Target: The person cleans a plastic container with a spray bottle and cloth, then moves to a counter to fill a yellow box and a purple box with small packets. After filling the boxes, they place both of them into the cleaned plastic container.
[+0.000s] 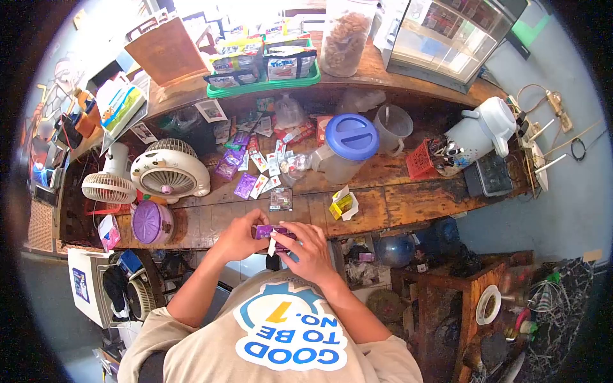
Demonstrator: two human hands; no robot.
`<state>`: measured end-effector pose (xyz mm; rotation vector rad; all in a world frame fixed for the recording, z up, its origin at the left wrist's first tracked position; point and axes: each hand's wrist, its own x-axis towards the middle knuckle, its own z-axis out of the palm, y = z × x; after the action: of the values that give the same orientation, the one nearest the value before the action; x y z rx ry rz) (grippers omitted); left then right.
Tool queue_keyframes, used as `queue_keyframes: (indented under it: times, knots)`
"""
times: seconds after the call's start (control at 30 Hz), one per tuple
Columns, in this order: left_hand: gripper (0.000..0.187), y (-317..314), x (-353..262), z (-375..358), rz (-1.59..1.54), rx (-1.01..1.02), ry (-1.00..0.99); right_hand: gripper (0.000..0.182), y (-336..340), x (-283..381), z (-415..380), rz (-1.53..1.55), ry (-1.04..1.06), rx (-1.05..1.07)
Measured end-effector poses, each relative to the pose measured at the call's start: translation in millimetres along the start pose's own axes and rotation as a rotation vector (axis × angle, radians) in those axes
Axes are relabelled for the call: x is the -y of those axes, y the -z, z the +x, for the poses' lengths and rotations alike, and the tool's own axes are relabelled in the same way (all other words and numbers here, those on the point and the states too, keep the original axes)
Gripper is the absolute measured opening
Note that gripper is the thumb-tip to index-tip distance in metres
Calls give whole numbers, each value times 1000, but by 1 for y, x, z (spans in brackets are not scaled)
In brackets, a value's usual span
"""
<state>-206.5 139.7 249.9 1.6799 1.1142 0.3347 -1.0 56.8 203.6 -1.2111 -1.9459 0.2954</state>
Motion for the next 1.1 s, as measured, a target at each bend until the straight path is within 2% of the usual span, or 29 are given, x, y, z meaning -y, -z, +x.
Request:
queue_keyframes:
  times: [0.13, 0.27, 0.33, 0.47, 0.53, 0.57, 0.6, 0.67, 0.7, 0.73, 0.83, 0.9, 0.93, 1.0, 1.03, 1.1]
  knots:
    - [27, -3, 15, 6, -86, 53, 58, 63, -2, 2, 2, 55, -4, 31]
    - [28, 1, 15, 6, -94, 85, 53, 64, -5, 0, 1, 80, -34, 26]
    - [31, 2, 23, 9, -398, 98, -27, 66, -4, 0, 0, 117, -119, -37]
    - [38, 20, 34, 31, -332, 64, -90, 67, 0, -3, -2, 79, -142, -78]
    - [41, 23, 57, 52, 100, -289, -88, 66, 1, -3, -4, 63, -204, -91]
    - [48, 23, 69, 61, 300, -370, 8, 67, -1, -6, -6, 75, -216, -99]
    - [48, 20, 93, 69, 300, -366, 6, 67, -2, -6, -6, 72, -220, -101]
    - [57, 13, 144, 86, 785, -690, -184, 66, -1, -5, -7, 73, -238, -116]
    - [63, 14, 148, 85, 740, -595, -114, 66, 1, -5, -7, 64, -241, -119]
    - [63, 14, 153, 86, 735, -590, -121, 66, 3, -3, -7, 55, -236, -119]
    - [52, 18, 161, 79, 766, -560, -117, 66, 4, -3, -12, 54, -255, -119]
    - [40, 21, 158, 74, 731, -569, -206, 67, 3, -4, -14, 59, -274, -119]
    - [40, 23, 152, 71, 728, -569, -208, 67, 3, -3, -15, 54, -278, -112]
    - [28, 29, 136, 61, 620, -552, -27, 67, 5, -3, -16, 45, -284, -105]
    - [28, 32, 126, 56, 619, -551, -29, 66, 6, -3, -15, 37, -270, -105]
    - [20, 35, 103, 47, 60, -657, -82, 66, 6, -4, -14, 31, -256, -104]
